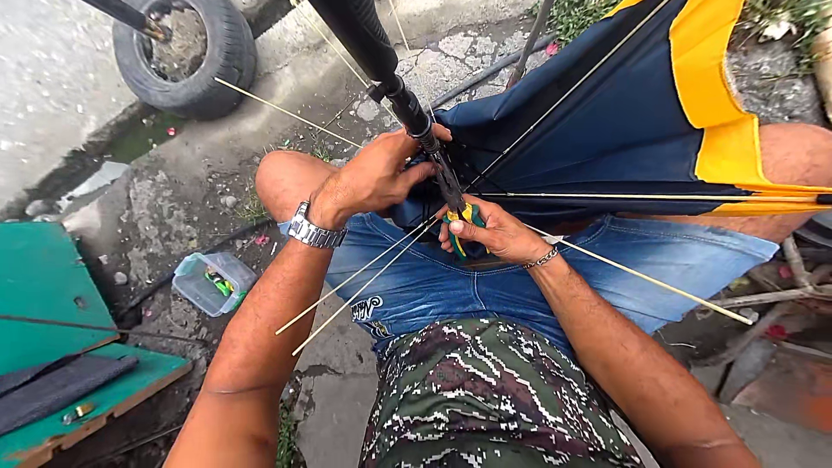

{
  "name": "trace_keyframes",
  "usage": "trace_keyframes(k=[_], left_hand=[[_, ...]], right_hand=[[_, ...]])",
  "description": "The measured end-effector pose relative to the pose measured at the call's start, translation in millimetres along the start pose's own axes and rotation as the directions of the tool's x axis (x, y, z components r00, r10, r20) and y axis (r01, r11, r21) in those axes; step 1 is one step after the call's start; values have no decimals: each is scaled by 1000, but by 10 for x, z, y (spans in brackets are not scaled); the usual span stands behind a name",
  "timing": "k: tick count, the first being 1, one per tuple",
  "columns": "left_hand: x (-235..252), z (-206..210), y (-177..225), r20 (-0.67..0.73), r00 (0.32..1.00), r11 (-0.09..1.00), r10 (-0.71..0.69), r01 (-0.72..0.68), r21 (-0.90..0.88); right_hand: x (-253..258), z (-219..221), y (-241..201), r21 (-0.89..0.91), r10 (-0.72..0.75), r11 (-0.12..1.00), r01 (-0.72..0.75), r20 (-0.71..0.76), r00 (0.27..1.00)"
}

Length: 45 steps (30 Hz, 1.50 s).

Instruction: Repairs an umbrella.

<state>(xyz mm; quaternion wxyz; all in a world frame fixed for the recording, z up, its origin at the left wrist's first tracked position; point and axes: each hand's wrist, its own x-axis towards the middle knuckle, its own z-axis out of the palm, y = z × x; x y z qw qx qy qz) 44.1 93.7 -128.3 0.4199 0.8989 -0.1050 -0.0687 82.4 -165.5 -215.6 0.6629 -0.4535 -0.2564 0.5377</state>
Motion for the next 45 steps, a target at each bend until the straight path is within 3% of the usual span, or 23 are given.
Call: trace_keyframes(k=[9, 33, 40, 45], left_hand=[[12, -26, -20, 22, 1000, 1000, 6, -6, -13], [9, -50, -37, 36, 999, 1000, 18, -18, 6], [-5, -57, -38, 54, 998, 999, 41, -41, 12], [-17, -74, -72, 60, 997, 999, 48, -49, 20]], right_hand=[[24, -54, -1, -3, 39, 999, -39, 50, 998], [125, -179, 28, -174, -56, 982, 71, 92, 994], [161, -211, 16, -139, 12, 990, 7, 137, 991], [143, -196, -69, -219, 29, 976, -14, 64, 998]])
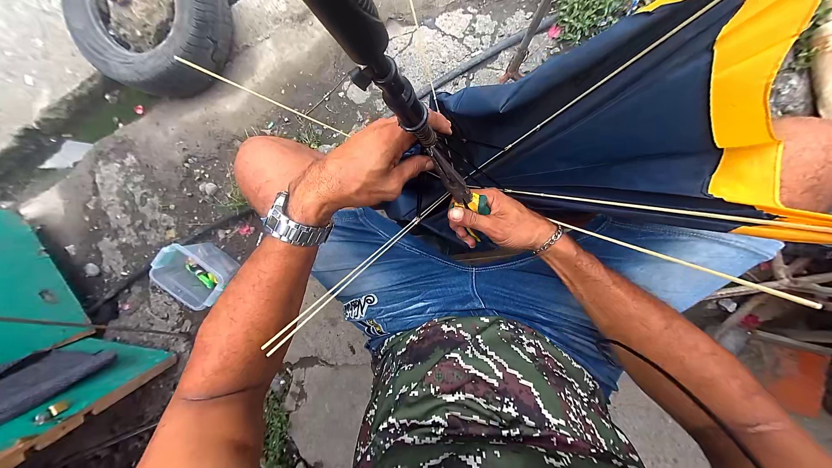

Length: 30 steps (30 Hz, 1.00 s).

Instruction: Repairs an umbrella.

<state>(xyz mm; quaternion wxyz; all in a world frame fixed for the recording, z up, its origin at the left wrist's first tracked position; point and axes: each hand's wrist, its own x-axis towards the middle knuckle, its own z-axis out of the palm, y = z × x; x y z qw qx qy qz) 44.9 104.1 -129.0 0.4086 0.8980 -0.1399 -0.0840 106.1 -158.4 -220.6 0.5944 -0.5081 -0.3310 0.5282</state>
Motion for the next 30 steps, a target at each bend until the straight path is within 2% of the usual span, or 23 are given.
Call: trace_keyframes(k=[6, 9, 13, 19, 23, 26, 30], left_hand=[[10, 27, 15, -2, 1000, 998, 29, -29, 56], [52, 46, 44, 20, 1000, 995, 12, -14, 103], [163, 72, 136, 49, 998, 986, 42, -49, 160], [433, 158, 349, 114, 992, 966, 60, -87, 244], [604, 207, 497, 155, 986, 954, 66, -108, 280], [728, 238, 548, 181, 982, 951, 47, -100, 293], [868, 273, 613, 203, 979, 954, 3, -64, 292]], right_hand=[[-181, -101, -342, -297, 111, 944, -145, -130, 985], [-277, -226, -629, -500, 193, 828, -254, -170, 966], [-405, -347, -1177, -747, 333, 535, -393, -241, 912], [-547, -306, -1865, -886, 439, 26, -463, -406, 802], [-564, -153, -2198, -873, 390, -326, -363, -474, 789], [-544, 24, -2385, -817, 317, -482, -316, -499, 807], [-422, 277, -2534, -716, 310, -650, -255, -556, 772]])
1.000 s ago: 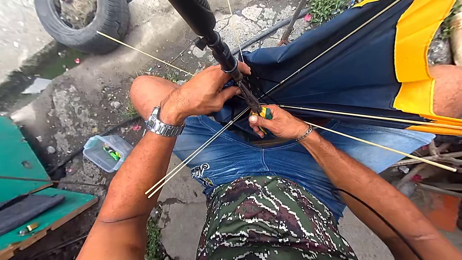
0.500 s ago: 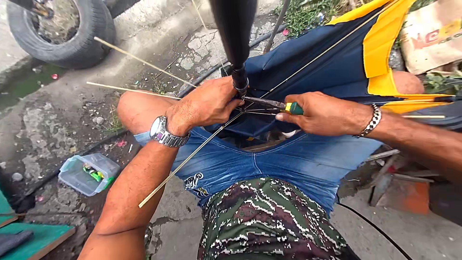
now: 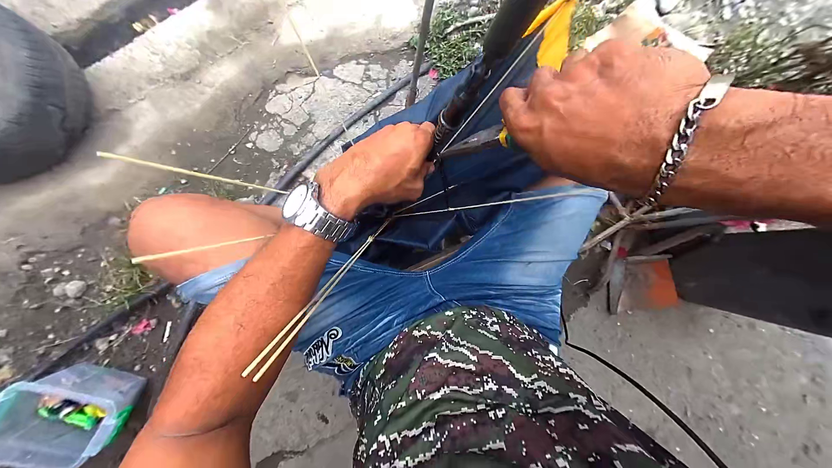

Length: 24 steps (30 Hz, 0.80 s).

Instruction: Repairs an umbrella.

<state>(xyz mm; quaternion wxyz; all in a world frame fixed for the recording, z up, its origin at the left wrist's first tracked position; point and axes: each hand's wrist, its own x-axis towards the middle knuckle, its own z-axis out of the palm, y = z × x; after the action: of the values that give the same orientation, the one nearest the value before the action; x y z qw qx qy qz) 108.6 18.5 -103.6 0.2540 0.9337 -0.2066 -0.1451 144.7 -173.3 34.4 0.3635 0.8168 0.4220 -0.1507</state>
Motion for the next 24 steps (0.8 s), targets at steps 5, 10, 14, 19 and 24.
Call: trace_keyframes(k=[5, 10, 14, 19, 24], left_hand=[[88, 77, 68, 39, 997, 996, -68, 70, -53], [-79, 95, 34, -107, 984, 989, -143, 139, -44], [-370, 12, -185, -279, 948, 987, -152, 128, -101], [-636, 75, -431, -392, 914, 980, -101, 22, -200], [-717, 180, -598, -392, 911, 960, -131, 17, -281]], right_hand=[[30, -137, -264, -177, 60, 983, -42, 95, 994], [-109, -23, -283, -71, 134, 988, -135, -21, 991], [-298, 503, -213, 491, 87, 869, -57, -40, 995], [-73, 1392, -748, 938, -212, -333, 96, -173, 962], [-338, 1418, -771, 967, 272, 201, 159, -211, 939]])
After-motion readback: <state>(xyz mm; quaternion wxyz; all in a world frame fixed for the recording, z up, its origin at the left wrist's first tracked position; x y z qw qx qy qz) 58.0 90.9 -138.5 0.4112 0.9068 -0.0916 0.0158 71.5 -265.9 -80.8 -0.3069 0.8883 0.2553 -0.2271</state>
